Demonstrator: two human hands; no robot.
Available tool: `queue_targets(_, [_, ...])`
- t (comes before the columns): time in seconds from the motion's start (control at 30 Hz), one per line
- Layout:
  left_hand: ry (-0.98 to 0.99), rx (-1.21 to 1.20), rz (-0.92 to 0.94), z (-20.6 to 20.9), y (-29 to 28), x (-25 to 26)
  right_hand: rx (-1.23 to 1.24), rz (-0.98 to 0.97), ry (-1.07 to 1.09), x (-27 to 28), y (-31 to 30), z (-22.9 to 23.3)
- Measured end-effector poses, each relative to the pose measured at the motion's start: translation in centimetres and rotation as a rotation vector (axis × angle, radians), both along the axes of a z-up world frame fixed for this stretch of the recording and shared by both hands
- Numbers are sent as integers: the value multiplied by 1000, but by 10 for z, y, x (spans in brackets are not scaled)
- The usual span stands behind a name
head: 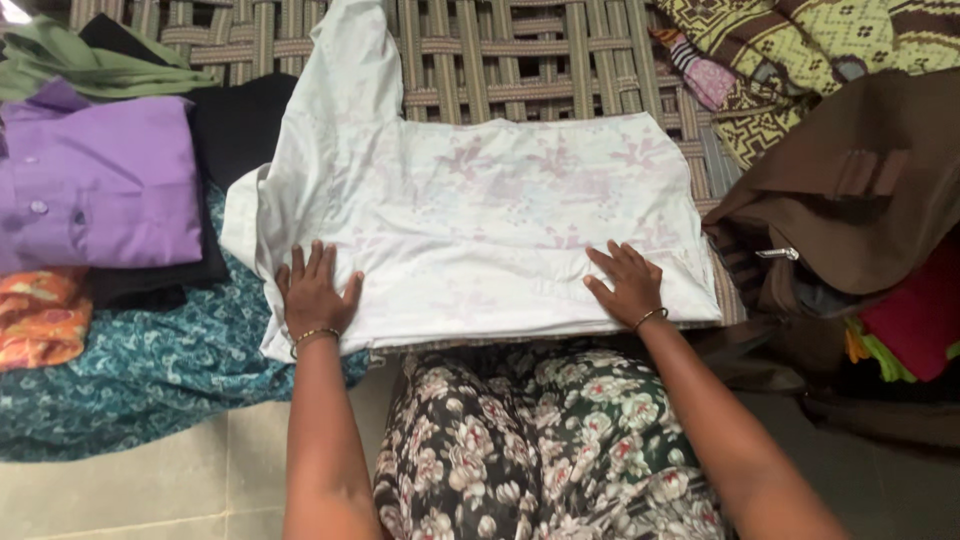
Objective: The person folds a white floral shirt on a woven cot, smoothing it out before placing it into a brown bag. They then pick up a black garment, unfold it, and begin folding it on the same surface.
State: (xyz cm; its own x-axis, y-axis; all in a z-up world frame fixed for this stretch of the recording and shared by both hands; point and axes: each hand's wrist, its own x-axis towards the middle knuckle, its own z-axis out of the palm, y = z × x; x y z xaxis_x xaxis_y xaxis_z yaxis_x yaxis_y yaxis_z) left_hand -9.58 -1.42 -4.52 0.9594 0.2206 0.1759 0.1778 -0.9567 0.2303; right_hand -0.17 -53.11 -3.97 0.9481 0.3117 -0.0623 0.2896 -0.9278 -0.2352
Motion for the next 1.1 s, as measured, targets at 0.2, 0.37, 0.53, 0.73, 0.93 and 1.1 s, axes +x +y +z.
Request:
queue_targets(0.2, [2, 1, 8, 1, 0, 3, 195, -123, -81, 98, -3, 0])
queue_targets(0.37, [19, -3, 18, 5, -2, 4, 109, 84, -69, 189, 32, -62])
queue_targets(0.53, [49, 16, 24, 6, -1, 5, -161, -103, 24, 209, -5, -87])
queue_targets(0.73, [41, 19, 40, 9, -4, 5, -153, -235, 84, 213, -19, -71])
queue_targets(0.93, [39, 13, 37, 8, -3, 5, 4, -246, -155, 253, -59, -72])
queue_targets(1.1, [47, 14, 34, 13, -4, 6, -136, -42, -266, 304, -58, -82])
